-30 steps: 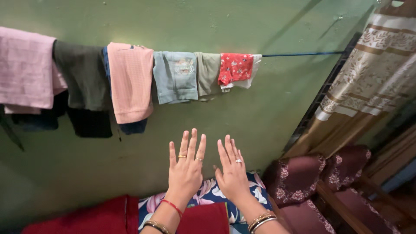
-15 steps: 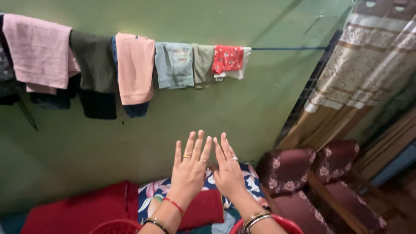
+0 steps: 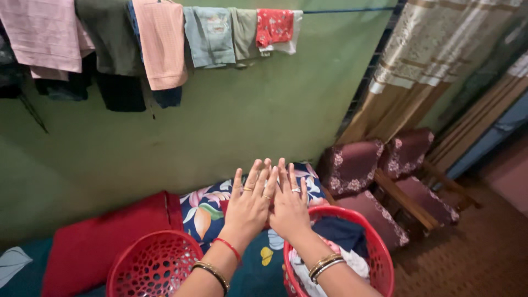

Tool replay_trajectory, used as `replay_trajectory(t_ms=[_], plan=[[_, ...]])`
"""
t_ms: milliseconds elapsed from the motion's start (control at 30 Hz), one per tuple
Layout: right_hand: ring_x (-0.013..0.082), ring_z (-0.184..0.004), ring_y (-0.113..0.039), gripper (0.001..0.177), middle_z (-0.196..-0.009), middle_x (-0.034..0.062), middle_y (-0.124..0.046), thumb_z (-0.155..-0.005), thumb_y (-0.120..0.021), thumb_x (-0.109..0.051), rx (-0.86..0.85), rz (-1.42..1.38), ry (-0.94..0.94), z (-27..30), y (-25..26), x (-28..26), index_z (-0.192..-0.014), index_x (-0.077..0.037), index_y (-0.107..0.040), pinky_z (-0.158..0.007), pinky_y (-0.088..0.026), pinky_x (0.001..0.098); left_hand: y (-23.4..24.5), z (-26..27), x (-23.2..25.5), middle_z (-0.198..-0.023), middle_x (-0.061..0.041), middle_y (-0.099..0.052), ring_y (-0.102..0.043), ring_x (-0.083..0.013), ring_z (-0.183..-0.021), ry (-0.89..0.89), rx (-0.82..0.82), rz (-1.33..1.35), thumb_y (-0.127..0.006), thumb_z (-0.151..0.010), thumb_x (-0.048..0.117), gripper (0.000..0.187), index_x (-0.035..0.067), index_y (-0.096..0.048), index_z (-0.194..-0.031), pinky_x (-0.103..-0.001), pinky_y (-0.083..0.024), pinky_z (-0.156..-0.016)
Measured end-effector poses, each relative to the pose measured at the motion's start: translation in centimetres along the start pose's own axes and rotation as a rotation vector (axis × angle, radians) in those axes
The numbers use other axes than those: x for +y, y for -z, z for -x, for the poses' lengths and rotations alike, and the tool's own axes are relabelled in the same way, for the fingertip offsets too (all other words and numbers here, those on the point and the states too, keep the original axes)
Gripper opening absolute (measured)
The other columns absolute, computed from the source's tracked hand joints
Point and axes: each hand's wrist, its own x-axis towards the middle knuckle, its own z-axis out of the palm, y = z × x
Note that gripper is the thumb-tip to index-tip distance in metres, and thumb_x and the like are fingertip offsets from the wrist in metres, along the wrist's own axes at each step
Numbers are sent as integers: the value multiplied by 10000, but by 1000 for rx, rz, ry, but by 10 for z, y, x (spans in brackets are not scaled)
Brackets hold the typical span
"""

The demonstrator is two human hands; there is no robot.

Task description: The person takes various small clothing items from a red laundry basket and hangs them one by one on a clothesline strung across a green wall. The items include shorts, shirts, and underwear, which are unfolded and draped over the line.

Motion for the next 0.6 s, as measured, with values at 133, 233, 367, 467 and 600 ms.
replay_trajectory(t_ms=[133,233,367,467,600], plan=[[372,-1558,-104,920,-1693,179,-83,-863,-643,-405,-1,43,-30,23,4,7,-1611,-93,-209,-1196,-106,593,-1,10,21,-1662,-137,-304,-203,-301,-1563,-17,12,24,-503,-937,237,718,63,-297,-1603,-572,-107,-1245],[365,-1568,-112,913,-1706,176,-92,-872,-646,-392,-18,60,-45,39,11,14,-1626,-101,-220,-1208,-118,591,-4,14,37,-1657,-143,-299,-196,-305,-1562,-34,-20,36,-498,-934,234,718,35,-300,-1595,-579,-106,-1241],[362,-1549,-78,985,-1687,169,-50,-800,-706,-411,-168,9,-106,51,20,28,-1588,-85,-212,-1200,-111,598,-10,18,58,-1663,-149,-288,-178,-299,-1559,-41,-118,-45,-489,-891,201,729,15,-303,-1570,-584,-106,-1226],[359,-1559,-64,1016,-1690,171,-32,-775,-730,-386,-215,14,-111,58,25,44,-1583,-55,-210,-1203,-112,600,-19,13,75,-1650,-219,-284,-164,-336,-1558,-17,-126,43,-477,-907,205,704,-20,-304,-1552,-595,-107,-1218],[334,-1595,-72,988,-1717,155,-47,-767,-718,-332,-208,84,-95,64,30,82,-1607,-95,-254,-1233,-123,571,-38,-3,102,-1614,-227,-309,-162,-351,-1559,21,-192,59,-456,-918,184,681,-10,-298,-1551,-602,-106,-1215]])
